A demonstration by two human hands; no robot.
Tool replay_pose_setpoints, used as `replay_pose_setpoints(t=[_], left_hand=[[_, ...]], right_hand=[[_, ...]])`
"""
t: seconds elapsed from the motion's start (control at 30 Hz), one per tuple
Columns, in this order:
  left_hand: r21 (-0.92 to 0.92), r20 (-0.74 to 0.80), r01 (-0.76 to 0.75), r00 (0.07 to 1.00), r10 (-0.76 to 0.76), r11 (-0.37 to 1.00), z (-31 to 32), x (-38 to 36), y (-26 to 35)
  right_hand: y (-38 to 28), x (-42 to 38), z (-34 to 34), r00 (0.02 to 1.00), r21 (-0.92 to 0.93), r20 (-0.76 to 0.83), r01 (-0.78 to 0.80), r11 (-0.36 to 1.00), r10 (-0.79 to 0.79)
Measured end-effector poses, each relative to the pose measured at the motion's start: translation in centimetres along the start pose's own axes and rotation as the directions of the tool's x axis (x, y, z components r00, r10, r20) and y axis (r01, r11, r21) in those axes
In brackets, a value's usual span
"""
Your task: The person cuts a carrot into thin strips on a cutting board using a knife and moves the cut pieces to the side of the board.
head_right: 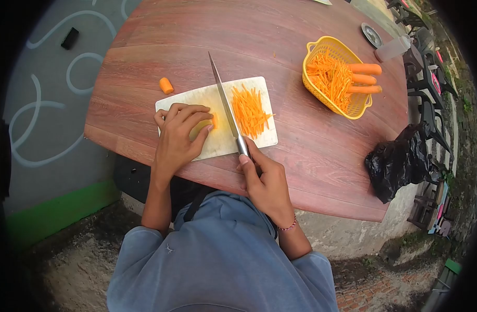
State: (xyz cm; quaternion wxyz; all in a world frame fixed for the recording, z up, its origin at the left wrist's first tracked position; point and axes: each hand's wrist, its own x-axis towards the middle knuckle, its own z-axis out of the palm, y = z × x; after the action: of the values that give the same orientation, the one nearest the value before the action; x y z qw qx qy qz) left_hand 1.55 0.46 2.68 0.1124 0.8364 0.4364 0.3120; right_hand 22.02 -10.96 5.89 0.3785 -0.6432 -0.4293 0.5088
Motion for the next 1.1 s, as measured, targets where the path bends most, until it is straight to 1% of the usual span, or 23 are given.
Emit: replay_pose_setpoints(t=[0.03,0.1,0.23,0.3,0.33,0.4,0.53,0.6,0.63,0.7,0.83,0.9,0.93,1.0,1.03,1.1], left_hand=[[0.0,0.001,0.003,1.0,-0.003,1.0,0.1,-0.1,-0.1],[0.012,-0.013,-0.045,0.999,0.045,0.999,0.3,-0.3,-0.4],[0.01,-0.026,-0.034,0.999,0.034,0.999,0.8,-0.4,-0.2],[0.019,-0.078,-0.036,0.996,0.037,0.999,1.1,-0.6,-0.2],[0.017,-0.075,-0.031,0.997,0.032,0.999,1.2,-0.7,-0.2],[0.037,-0.095,-0.038,0.995,0.042,0.999,1.4,-0.8,-0.2],[0.066,-0.094,-0.048,0.994,0.055,0.997,1.3,-0.6,-0.1],[0.056,-0.103,-0.048,0.993,0.054,0.997,1.4,-0.7,-0.3],[0.053,-0.103,-0.045,0.993,0.051,0.998,1.5,-0.7,-0.3],[0.041,-0.108,-0.049,0.993,0.053,0.998,1.6,-0.8,-0.5],[0.049,-0.113,-0.049,0.992,0.054,0.998,1.6,-0.9,-0.5],[0.064,-0.099,-0.044,0.994,0.05,0.997,1.3,-0.6,-0.2],[0.063,-0.095,-0.042,0.994,0.047,0.997,1.3,-0.6,-0.2],[0.069,-0.089,-0.042,0.995,0.048,0.997,1.2,-0.7,-0.2],[0.068,-0.082,-0.046,0.995,0.051,0.997,1.2,-0.7,-0.2],[0.063,-0.079,-0.046,0.996,0.051,0.997,1.2,-0.7,-0.2]], right_hand=[[-0.1,0.1,0.1,1.0,-0.001,0.002,-0.002,1.0,0.002],[-0.2,0.4,0.3,1.0,-0.01,-0.002,0.009,1.0,-0.009],[0.3,1.0,0.9,1.0,-0.014,0.007,0.011,1.0,-0.011],[0.5,1.2,1.2,0.996,-0.052,0.007,0.089,0.995,-0.089],[0.5,1.2,1.4,0.996,-0.053,0.01,0.084,0.995,-0.084],[0.2,1.1,1.6,0.992,-0.114,0.006,0.125,0.986,-0.125],[-0.1,0.9,1.7,0.993,-0.102,-0.005,0.118,0.988,-0.119],[-0.1,0.8,1.6,0.992,-0.175,0.005,0.126,0.977,-0.127],[-0.2,0.7,1.6,0.992,-0.177,0.006,0.123,0.976,-0.124],[-0.6,0.4,1.6,0.988,-0.286,0.022,0.15,0.947,-0.15],[-1.0,-1.4,1.9,0.985,-0.293,0.018,0.169,0.941,-0.171],[-1.2,-2.1,1.9,0.986,-0.347,0.017,0.16,0.924,-0.165],[-1.1,-2.0,2.0,0.987,-0.346,0.018,0.157,0.925,-0.16],[-0.9,-1.4,2.5,0.947,-0.457,0.012,0.291,0.841,-0.322],[-0.9,-0.7,2.9,0.948,-0.454,0.006,0.286,0.844,-0.318],[-1.2,1.5,3.5,0.919,-0.477,0.006,0.35,0.806,-0.395]])
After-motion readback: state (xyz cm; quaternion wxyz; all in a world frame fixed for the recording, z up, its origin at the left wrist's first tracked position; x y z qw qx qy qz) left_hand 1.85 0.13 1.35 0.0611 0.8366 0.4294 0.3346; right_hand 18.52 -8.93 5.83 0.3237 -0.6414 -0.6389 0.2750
